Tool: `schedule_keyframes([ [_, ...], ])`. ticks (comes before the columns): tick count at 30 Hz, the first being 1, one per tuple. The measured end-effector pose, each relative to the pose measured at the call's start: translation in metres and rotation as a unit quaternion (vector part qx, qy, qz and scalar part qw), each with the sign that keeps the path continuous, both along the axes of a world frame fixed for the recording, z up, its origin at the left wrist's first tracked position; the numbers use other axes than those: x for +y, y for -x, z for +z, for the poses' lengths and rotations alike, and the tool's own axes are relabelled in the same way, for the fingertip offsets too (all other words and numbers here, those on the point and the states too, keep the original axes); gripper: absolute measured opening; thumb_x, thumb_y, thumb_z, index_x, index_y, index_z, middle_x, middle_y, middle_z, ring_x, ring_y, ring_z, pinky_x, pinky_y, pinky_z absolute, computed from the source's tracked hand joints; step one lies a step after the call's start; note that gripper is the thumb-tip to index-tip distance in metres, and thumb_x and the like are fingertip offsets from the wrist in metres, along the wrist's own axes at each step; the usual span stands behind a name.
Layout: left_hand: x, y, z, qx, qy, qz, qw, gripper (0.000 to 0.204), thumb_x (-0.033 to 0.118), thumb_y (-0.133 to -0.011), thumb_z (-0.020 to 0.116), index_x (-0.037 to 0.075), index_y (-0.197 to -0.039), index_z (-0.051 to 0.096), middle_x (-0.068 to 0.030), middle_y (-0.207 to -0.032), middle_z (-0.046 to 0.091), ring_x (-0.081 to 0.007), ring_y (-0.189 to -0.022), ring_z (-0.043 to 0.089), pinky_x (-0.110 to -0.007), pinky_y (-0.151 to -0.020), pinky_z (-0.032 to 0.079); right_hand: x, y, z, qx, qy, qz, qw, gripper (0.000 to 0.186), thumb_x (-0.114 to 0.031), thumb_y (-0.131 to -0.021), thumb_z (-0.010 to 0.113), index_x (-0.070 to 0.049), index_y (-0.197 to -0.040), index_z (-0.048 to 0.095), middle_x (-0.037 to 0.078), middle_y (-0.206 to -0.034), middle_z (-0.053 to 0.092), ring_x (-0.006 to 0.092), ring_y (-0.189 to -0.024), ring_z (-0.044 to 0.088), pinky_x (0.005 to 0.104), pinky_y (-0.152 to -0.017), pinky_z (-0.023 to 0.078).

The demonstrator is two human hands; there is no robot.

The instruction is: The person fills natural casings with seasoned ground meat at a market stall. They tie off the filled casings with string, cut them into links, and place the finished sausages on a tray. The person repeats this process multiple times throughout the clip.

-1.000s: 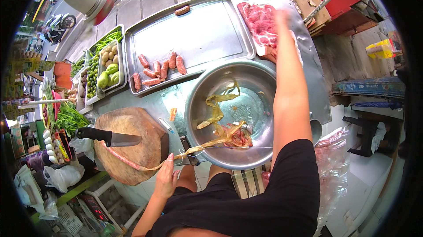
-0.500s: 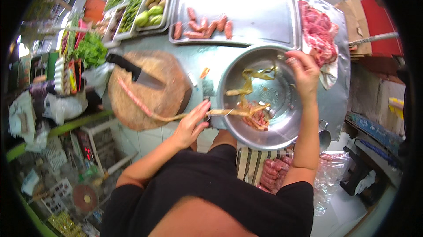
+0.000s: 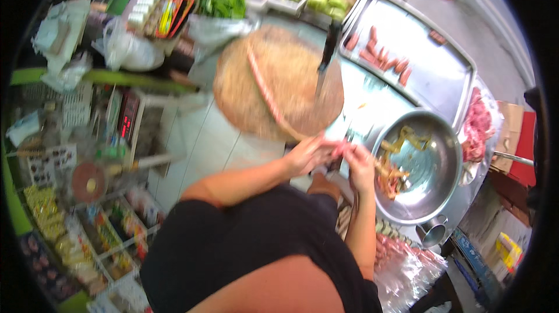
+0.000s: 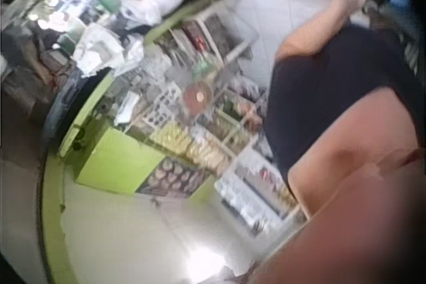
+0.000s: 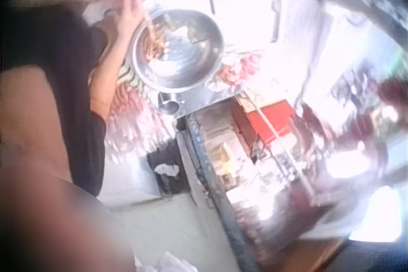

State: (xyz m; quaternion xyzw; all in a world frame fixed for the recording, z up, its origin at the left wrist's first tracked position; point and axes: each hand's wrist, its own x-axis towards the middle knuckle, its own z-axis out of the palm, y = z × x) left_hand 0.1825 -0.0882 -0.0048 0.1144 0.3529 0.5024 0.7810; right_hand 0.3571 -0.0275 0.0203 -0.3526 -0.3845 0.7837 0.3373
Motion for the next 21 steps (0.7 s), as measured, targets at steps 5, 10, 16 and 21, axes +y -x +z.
schedule_keyframes([
  [5,0.004,0.114,-0.036,0.333,0.066,0.167,0.926,0.027,0.025,-0.102,0.049,0.002,-0.095,0.063,-0.0073,-0.075,0.063,-0.0167,-0.067,0.064,-0.032,-0.057,0.055,0.001,0.028,0.043,0.033,0.093,0.017,0.995,0.015,0.001,-0.09,0.057,0.003,-0.102,0.067,0.013,-0.096,0.071,0.0151,-0.06,0.062,0.0278,-0.055,0.05],
  [10,0.056,0.222,-0.07,0.808,0.055,0.135,0.571,0.043,0.031,-0.086,0.07,0.001,-0.112,0.054,-0.0176,-0.115,0.056,-0.031,-0.106,0.057,-0.045,-0.087,0.048,-0.002,0.044,0.059,-0.061,-0.03,-0.018,0.997,0.022,-0.013,-0.098,0.057,0.004,-0.108,0.068,0.009,-0.095,0.072,0.0077,-0.056,0.059,0.019,-0.047,0.044],
  [16,0.097,0.244,-0.096,0.83,0.14,0.084,0.533,0.053,0.027,-0.082,0.073,0.002,-0.119,0.046,-0.0177,-0.115,0.055,-0.0335,-0.108,0.054,-0.049,-0.091,0.046,-0.033,0.06,0.048,-0.071,-0.042,-0.049,0.995,0.031,-0.022,-0.102,0.051,0.004,-0.109,0.067,0.011,-0.093,0.072,0.0085,-0.057,0.06,0.0191,-0.046,0.045],
  [21,0.079,0.241,-0.076,0.5,-0.063,0.306,0.808,0.043,0.014,-0.089,0.064,0.003,-0.125,0.043,-0.0098,-0.108,0.053,-0.0183,-0.085,0.055,-0.034,-0.074,0.049,-0.048,0.079,0.057,-0.189,-0.055,-0.036,0.98,0.034,-0.015,-0.095,0.063,0.001,-0.125,0.062,0.005,-0.095,0.071,0.006,-0.059,0.058,0.0205,-0.05,0.045],
])
